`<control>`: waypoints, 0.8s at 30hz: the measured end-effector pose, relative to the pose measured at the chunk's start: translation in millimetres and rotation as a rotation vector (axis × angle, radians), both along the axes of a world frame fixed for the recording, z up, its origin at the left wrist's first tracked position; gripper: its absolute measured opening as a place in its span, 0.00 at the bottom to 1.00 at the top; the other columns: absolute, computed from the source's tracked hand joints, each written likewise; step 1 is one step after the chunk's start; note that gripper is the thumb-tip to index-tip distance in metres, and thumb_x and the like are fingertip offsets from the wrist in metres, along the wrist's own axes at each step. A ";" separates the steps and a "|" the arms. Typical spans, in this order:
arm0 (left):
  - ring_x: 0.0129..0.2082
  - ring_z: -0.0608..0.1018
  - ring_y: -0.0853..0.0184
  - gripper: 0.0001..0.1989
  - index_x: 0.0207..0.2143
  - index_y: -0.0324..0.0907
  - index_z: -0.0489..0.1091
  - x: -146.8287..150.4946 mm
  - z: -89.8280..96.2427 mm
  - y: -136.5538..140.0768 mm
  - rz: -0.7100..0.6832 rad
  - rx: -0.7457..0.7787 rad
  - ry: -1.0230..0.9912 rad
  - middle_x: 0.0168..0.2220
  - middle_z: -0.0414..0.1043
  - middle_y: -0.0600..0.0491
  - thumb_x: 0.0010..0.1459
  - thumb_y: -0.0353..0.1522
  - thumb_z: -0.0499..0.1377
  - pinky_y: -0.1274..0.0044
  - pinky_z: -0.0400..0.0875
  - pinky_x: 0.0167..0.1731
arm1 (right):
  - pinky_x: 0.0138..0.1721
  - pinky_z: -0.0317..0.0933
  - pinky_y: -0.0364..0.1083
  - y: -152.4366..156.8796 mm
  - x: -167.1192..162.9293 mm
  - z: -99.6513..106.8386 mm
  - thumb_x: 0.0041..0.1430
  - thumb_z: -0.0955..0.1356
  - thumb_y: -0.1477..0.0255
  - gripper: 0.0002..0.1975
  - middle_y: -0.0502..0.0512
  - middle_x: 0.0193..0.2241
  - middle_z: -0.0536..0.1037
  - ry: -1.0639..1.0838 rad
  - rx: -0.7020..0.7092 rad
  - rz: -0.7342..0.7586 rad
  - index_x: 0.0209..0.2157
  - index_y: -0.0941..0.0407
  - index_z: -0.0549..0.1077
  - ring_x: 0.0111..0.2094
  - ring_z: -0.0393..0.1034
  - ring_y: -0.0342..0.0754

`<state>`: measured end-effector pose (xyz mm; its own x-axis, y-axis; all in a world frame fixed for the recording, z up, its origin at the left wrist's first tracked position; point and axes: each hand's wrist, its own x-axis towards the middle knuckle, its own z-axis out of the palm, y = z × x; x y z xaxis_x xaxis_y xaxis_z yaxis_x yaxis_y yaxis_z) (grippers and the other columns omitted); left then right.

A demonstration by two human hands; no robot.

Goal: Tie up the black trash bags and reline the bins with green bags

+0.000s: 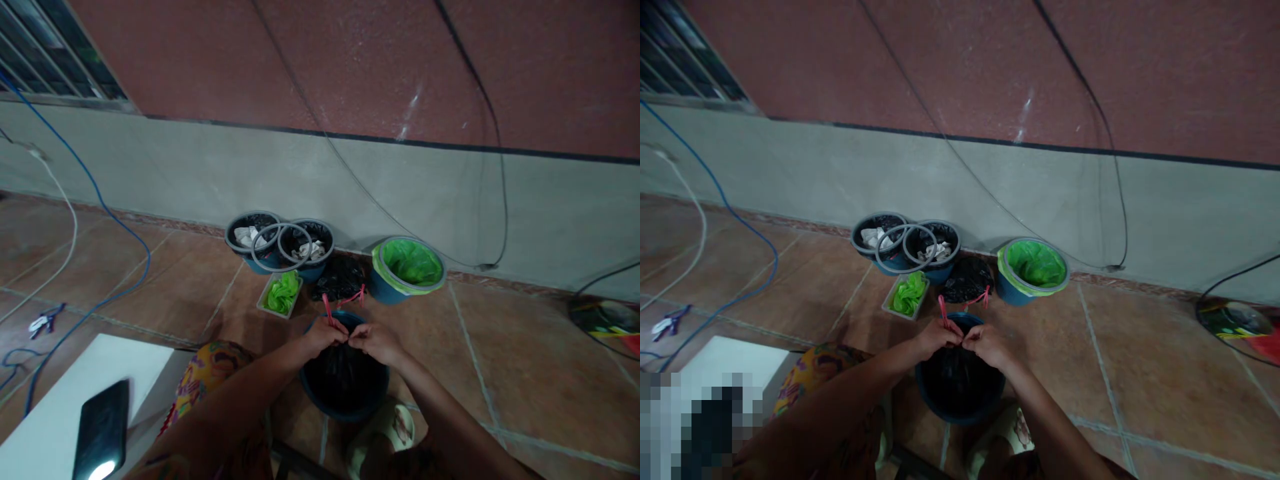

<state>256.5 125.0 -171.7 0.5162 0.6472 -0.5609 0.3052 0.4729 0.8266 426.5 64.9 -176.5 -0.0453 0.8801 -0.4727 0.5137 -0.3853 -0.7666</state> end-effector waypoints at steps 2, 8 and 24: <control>0.21 0.68 0.74 0.03 0.22 0.38 0.74 -0.3 -0.5 0.7 -0.093 0.192 0.062 0.19 0.69 0.58 0.40 0.25 0.62 0.80 0.63 0.26 | 0.28 0.55 0.42 -0.3 -0.4 4.1 0.48 0.69 0.66 0.08 0.50 0.23 0.77 -0.070 0.035 0.027 0.27 0.55 0.79 0.24 0.67 0.43; 0.30 0.75 0.69 0.08 0.26 0.42 0.76 -1.8 0.8 -0.7 -0.340 0.587 0.186 0.26 0.76 0.57 0.46 0.25 0.57 0.79 0.67 0.35 | 0.37 0.60 0.44 3.1 -4.9 9.8 0.50 0.64 0.74 0.13 0.51 0.34 0.81 -0.091 0.131 0.007 0.33 0.53 0.79 0.34 0.72 0.47; 0.34 0.73 0.68 0.06 0.35 0.42 0.68 -2.2 -10.0 -13.4 -0.278 0.831 0.247 0.33 0.72 0.53 0.57 0.27 0.52 0.78 0.65 0.38 | 0.25 0.60 0.43 1.0 -24.7 -6.1 0.48 0.64 0.71 0.11 0.49 0.24 0.76 0.227 0.026 -0.157 0.32 0.54 0.76 0.20 0.64 0.42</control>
<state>254.4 111.6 -181.7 0.6412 0.7627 -0.0847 0.5328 -0.3630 0.7644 401.8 65.9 -182.5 -0.0097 0.8962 -0.4436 0.2635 -0.4256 -0.8657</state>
